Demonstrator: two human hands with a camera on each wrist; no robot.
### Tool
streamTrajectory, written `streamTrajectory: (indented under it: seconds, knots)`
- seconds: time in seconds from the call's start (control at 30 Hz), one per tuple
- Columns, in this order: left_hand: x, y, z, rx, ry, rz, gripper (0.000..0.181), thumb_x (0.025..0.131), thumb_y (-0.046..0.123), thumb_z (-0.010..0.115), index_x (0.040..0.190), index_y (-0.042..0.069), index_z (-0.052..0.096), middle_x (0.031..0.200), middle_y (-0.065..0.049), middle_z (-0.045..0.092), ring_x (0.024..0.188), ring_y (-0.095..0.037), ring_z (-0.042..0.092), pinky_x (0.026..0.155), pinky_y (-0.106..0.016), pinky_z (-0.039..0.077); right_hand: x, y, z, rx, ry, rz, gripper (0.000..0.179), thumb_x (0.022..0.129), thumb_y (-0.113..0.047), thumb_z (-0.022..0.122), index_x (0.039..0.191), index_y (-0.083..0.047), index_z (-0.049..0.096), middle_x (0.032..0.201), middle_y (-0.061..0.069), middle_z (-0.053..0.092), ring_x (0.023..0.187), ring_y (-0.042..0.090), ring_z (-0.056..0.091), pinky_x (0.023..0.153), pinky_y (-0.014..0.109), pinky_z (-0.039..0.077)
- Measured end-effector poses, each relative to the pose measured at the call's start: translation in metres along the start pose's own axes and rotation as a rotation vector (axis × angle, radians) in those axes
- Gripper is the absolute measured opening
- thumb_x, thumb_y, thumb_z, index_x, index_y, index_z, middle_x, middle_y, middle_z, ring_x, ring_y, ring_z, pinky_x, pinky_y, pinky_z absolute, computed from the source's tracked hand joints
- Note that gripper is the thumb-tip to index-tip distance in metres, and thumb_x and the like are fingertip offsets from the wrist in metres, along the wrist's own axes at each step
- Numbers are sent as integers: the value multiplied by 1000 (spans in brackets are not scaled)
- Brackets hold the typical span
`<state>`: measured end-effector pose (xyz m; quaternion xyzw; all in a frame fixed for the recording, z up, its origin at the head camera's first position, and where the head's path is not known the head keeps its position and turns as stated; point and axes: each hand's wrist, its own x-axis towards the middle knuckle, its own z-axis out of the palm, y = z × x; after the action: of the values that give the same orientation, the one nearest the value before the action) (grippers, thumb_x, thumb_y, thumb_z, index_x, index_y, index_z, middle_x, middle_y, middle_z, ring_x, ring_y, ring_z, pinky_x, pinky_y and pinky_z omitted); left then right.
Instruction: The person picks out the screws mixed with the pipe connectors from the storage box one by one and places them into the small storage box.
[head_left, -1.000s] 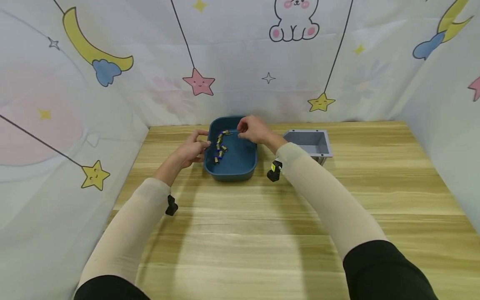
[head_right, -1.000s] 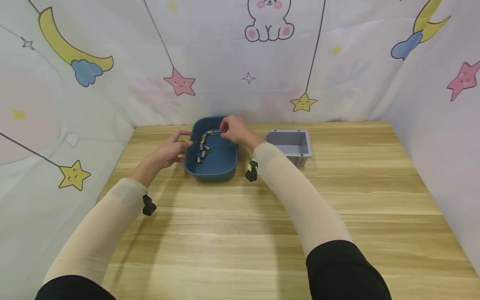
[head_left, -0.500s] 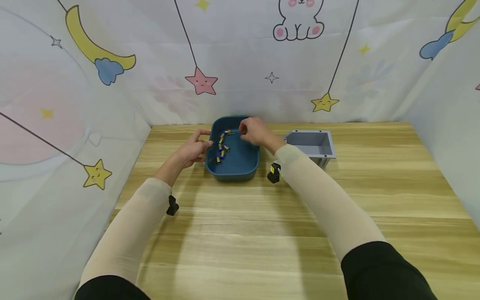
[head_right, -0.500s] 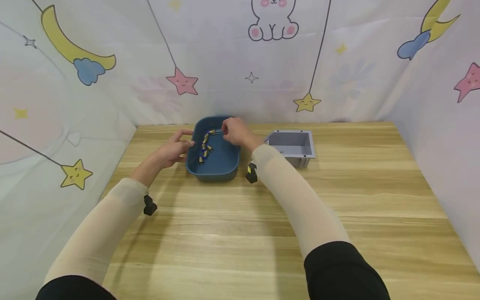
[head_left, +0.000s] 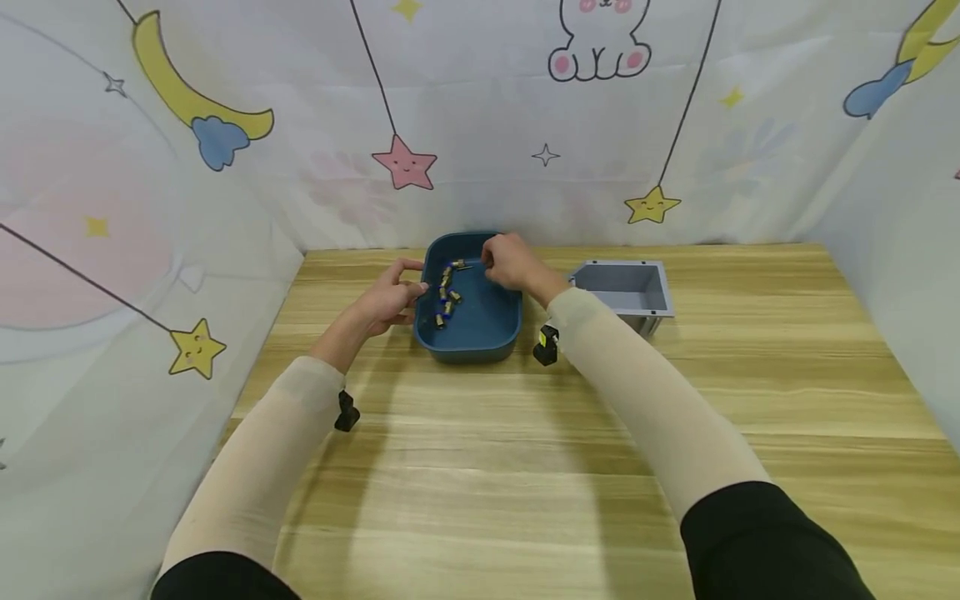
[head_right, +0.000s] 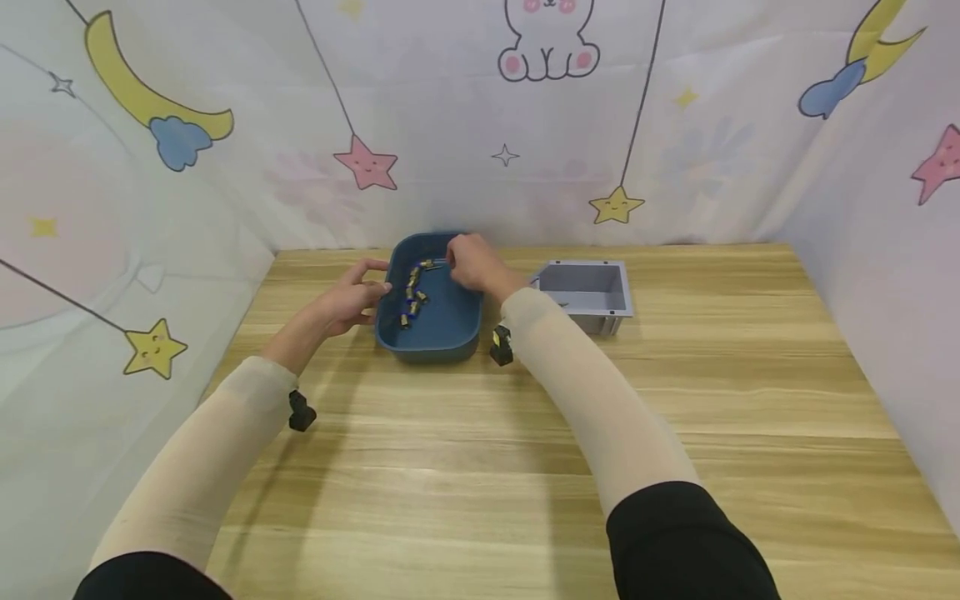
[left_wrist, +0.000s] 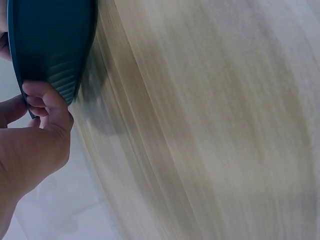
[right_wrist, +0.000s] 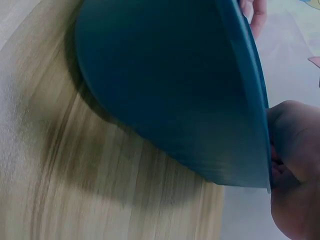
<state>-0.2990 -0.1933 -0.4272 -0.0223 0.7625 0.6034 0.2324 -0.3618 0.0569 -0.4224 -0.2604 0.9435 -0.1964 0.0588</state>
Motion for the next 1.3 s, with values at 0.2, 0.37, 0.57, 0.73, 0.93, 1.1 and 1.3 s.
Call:
streamTrajectory:
  seconds: [0.2, 0.37, 0.57, 0.73, 0.93, 1.1, 1.3]
  knots:
    - [0, 0, 1, 12, -13, 9, 49, 107, 20, 44, 152, 22, 25, 129, -23, 44, 79, -21, 47, 68, -41, 44, 3, -2, 5, -58, 23, 27, 25, 93, -9, 65, 115, 1, 68, 113, 12, 67, 105, 28, 60, 92, 40, 48]
    - [-1, 0, 1, 18, 8, 11, 46, 107, 21, 46, 149, 23, 29, 125, -23, 45, 76, -19, 48, 64, -37, 45, 1, -4, 6, -73, 20, 29, 26, 94, -10, 64, 117, 1, 68, 116, 14, 66, 106, 28, 60, 93, 41, 48]
    - [0, -2, 1, 9, 18, 10, 45, 107, 21, 47, 148, 23, 30, 123, -21, 48, 77, -20, 47, 62, -35, 45, -1, -2, 6, -28, 16, 12, 29, 94, -17, 69, 119, -2, 68, 116, 11, 67, 106, 26, 61, 92, 40, 48]
    - [1, -1, 0, 0, 3, -3, 47, 106, 20, 47, 150, 23, 28, 109, -17, 49, 79, -23, 45, 63, -37, 44, -1, -1, 6, 7, 16, 7, 27, 94, -20, 70, 116, -5, 69, 112, 7, 67, 103, 23, 60, 91, 38, 48]
    - [-7, 8, 3, 1, -18, -18, 49, 107, 16, 44, 152, 18, 25, 105, -17, 47, 83, -29, 42, 67, -42, 43, -2, -1, 5, 15, 15, 9, 26, 94, -18, 69, 117, -5, 69, 113, 7, 67, 104, 23, 60, 92, 37, 48]
    - [-17, 18, 7, 11, -31, -23, 51, 107, 15, 44, 153, 16, 23, 111, -20, 48, 82, -27, 44, 71, -45, 43, -2, -4, 5, 31, 9, 25, 28, 95, -20, 69, 119, -5, 68, 113, 6, 67, 104, 22, 60, 92, 37, 48]
    - [-18, 19, 7, -13, -28, -28, 50, 107, 14, 44, 152, 16, 23, 112, -20, 47, 80, -26, 42, 69, -43, 42, -4, -9, 2, 168, 22, 62, 27, 94, -20, 70, 117, -6, 69, 109, 4, 67, 99, 21, 60, 87, 37, 49]
